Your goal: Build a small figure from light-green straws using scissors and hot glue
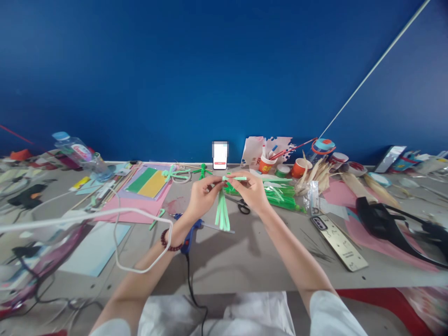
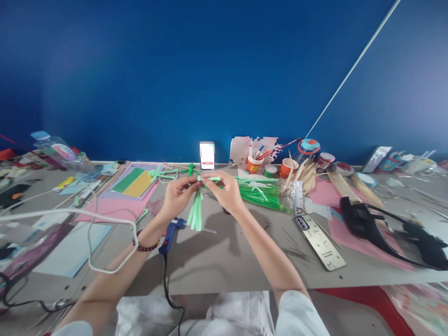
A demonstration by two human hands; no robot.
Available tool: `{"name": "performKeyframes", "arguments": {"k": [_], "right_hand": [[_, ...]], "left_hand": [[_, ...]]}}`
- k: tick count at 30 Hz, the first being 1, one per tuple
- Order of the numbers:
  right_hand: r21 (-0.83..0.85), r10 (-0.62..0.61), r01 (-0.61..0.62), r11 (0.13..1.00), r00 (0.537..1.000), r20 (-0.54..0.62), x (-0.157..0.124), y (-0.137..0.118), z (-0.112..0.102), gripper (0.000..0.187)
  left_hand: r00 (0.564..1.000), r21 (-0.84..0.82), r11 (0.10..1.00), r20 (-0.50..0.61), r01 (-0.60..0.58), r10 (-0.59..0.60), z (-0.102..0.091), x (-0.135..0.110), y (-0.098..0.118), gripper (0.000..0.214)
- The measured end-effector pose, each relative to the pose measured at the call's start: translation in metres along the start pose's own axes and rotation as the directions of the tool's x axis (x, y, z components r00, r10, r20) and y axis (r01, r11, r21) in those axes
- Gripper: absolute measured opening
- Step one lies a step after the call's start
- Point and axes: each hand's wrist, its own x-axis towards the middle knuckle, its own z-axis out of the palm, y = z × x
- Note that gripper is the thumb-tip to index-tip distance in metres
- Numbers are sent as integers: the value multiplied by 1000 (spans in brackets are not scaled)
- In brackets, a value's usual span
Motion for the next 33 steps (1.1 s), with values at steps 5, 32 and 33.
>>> {"name": "performKeyframes", "arguments": {"k": [5,32,33], "right_hand": [[72,-10,9,997,1000,13,3,7,-2,20],[-911,518,-92,402,844,143,-30,79,-26,19],[-911,505,-79,405,850,151,-32,80,-27,18]], "left_hand": [[974,-251,947,157,199,-164,1,2,-2,22],[947,-411,853,148,323,-287,-5,9,-4,23],[954,-383,874,105,301,-282,-5,9,-4,23]]}}
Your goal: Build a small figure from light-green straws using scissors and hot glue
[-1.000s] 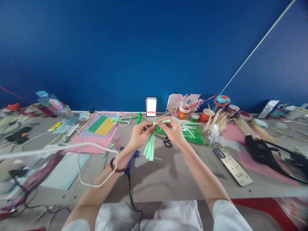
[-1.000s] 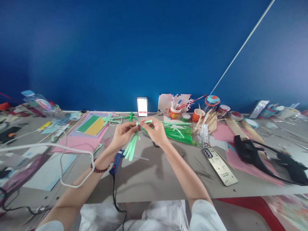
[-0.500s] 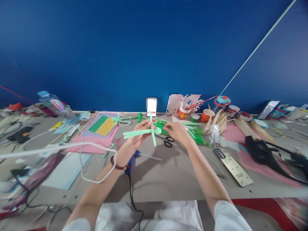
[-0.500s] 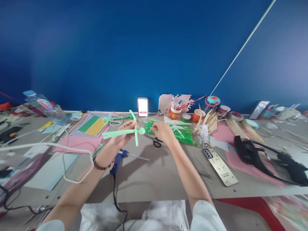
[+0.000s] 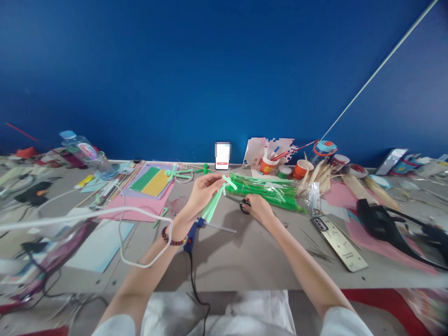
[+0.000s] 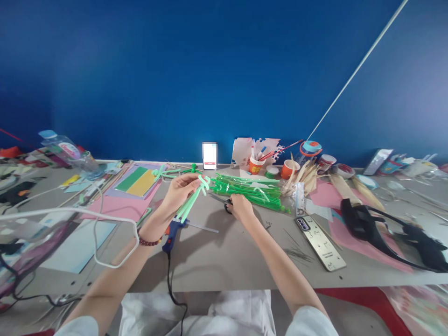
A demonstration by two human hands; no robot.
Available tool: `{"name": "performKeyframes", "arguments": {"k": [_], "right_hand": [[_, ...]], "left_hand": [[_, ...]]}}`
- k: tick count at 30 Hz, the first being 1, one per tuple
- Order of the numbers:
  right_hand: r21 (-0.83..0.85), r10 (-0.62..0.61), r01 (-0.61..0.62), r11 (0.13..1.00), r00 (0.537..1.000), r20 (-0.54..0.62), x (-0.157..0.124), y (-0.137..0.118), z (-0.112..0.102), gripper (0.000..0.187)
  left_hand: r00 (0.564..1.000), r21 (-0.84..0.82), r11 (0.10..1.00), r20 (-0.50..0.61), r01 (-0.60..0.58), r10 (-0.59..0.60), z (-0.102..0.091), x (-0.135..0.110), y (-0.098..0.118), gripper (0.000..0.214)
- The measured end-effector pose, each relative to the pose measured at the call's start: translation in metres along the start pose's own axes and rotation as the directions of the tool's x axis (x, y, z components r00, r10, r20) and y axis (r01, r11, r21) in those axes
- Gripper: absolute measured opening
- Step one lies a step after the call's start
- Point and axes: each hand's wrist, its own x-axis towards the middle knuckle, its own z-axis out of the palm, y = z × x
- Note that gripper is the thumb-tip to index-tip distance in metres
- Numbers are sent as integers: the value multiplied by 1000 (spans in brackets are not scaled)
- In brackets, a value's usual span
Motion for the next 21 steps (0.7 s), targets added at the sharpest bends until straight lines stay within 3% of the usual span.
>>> {"name": "performKeyframes", "arguments": {"k": [5,9,11,14,17,21], "right_hand": [[15,21,-21,1000,999,-24,-6,4,4,11],[276,53,-46,960,998,-15,-12,13,0,12],[498,33,-43,866,999,30,-17,19,-5,13],[771,52,-109,627,994,98,-25,21,-11,22],[899,-7,-64,432,997,74,-34,12,-14,35],[959,-217,-22,284,972,86,-44,-6,-12,46]], "left_hand": [[996,146,988,-69,-40,51,-1,-4,-3,25],[986,250,966,-126,-72,106,-8,-10,-8,22],[977,283,954,-155,-99,147,-11,-14,-10,21],[951,351,919,-176,-180,254,-14,-21,-12,19],[884,473,817,-149,-329,442,-13,-27,-17,14],[804,650,629,-48,-426,593,-14,-33,-31,13]]}}
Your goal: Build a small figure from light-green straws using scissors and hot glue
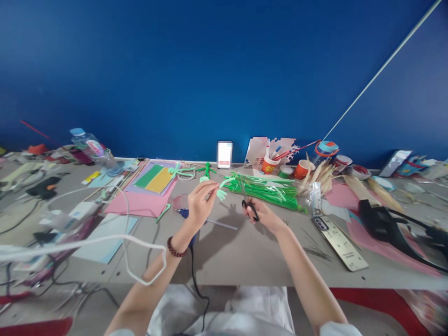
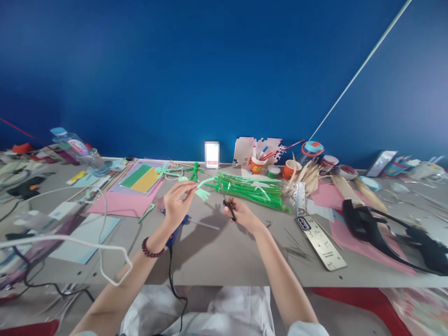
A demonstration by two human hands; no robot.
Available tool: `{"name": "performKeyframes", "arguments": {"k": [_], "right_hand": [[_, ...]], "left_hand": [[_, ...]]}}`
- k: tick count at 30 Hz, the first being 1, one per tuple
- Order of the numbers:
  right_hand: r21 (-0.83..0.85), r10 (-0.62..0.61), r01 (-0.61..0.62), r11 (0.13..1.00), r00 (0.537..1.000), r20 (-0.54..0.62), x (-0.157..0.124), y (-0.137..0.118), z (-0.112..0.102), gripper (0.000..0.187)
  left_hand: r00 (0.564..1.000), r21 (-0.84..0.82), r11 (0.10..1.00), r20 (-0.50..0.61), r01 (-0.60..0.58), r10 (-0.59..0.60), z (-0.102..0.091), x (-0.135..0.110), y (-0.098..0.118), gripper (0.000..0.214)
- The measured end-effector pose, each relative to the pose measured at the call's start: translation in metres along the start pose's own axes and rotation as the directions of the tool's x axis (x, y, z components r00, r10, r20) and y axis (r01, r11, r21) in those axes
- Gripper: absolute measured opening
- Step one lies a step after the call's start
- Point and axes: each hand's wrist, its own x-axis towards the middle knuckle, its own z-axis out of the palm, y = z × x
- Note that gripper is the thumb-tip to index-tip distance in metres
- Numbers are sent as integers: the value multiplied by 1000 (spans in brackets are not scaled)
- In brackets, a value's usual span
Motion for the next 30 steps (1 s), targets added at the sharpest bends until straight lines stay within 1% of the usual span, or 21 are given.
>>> {"name": "performKeyframes", "arguments": {"k": [2,5,8,12,14,16,18,23,30], "right_hand": [[25,5,-7,1000,996,91,-2,1,8,47],[20,21,-25,999,987,161,-4,4,17,46],[6,23,-24,1000,989,147,-4,6,22,44],[7,56,-57,998,993,108,-3,6,22,40],[11,83,-85,996,992,99,-3,8,21,39],[8,107,-108,994,991,83,-2,11,18,39],[0,124,-124,992,990,63,-2,15,16,38],[-11,145,-145,989,989,28,-2,17,17,40],[-23,140,-139,990,990,16,-4,12,19,40]], "left_hand": [[993,72,991,3,-116,117,2,-7,-7,14],[950,149,938,36,-312,310,4,-16,-18,21],[899,235,869,75,-436,431,5,-22,-27,23],[835,329,770,145,-546,530,5,-24,-30,23],[813,339,740,191,-581,550,4,-24,-28,24],[801,344,724,218,-598,558,4,-23,-25,23],[799,361,714,224,-600,559,3,-22,-22,21],[812,389,713,245,-583,530,5,-22,-19,16],[784,387,682,309,-620,538,4,-23,-15,17]]}}
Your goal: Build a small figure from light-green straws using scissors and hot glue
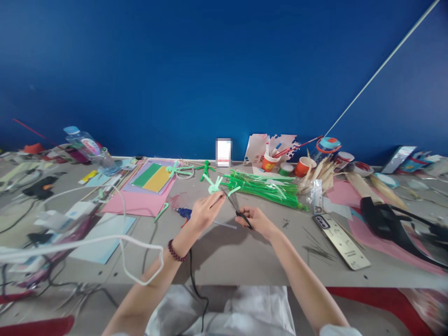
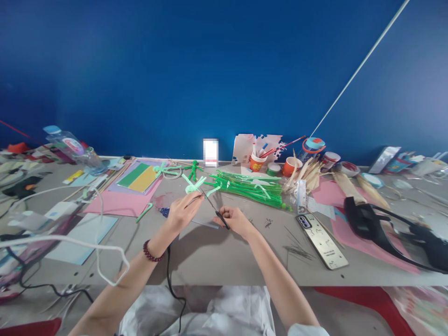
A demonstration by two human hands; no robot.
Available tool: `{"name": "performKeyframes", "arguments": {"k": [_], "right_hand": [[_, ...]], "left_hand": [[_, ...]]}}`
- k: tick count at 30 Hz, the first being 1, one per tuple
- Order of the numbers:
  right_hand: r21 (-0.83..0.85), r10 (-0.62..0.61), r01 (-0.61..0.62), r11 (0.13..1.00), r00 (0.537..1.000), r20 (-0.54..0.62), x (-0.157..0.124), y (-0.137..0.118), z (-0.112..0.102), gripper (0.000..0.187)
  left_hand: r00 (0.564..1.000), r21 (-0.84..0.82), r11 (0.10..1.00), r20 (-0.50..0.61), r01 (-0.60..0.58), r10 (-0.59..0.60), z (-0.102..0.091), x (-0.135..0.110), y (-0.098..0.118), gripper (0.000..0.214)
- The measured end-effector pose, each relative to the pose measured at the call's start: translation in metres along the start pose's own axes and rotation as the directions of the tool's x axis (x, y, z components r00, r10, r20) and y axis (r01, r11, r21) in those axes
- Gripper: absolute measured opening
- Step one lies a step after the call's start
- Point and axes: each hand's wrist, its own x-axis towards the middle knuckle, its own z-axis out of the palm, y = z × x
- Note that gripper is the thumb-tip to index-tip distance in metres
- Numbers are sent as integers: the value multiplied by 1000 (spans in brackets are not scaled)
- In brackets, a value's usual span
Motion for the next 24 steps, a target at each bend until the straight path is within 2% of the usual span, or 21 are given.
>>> {"name": "performKeyframes", "arguments": {"k": [7,13,18,24], "right_hand": [[-46,9,-9,999,1000,3,-2,-1,0,40],[-94,-27,26,995,1000,-11,-2,3,0,42],[-105,-48,44,994,998,-33,-2,4,0,42],[-95,-55,50,994,997,-49,0,7,1,43]], "left_hand": [[999,-45,999,48,-20,22,-4,5,5,15],[997,-29,998,62,-51,53,1,-1,2,19],[994,-47,998,101,-36,40,1,-3,1,20],[995,-60,998,95,-20,26,2,-4,2,19]]}}
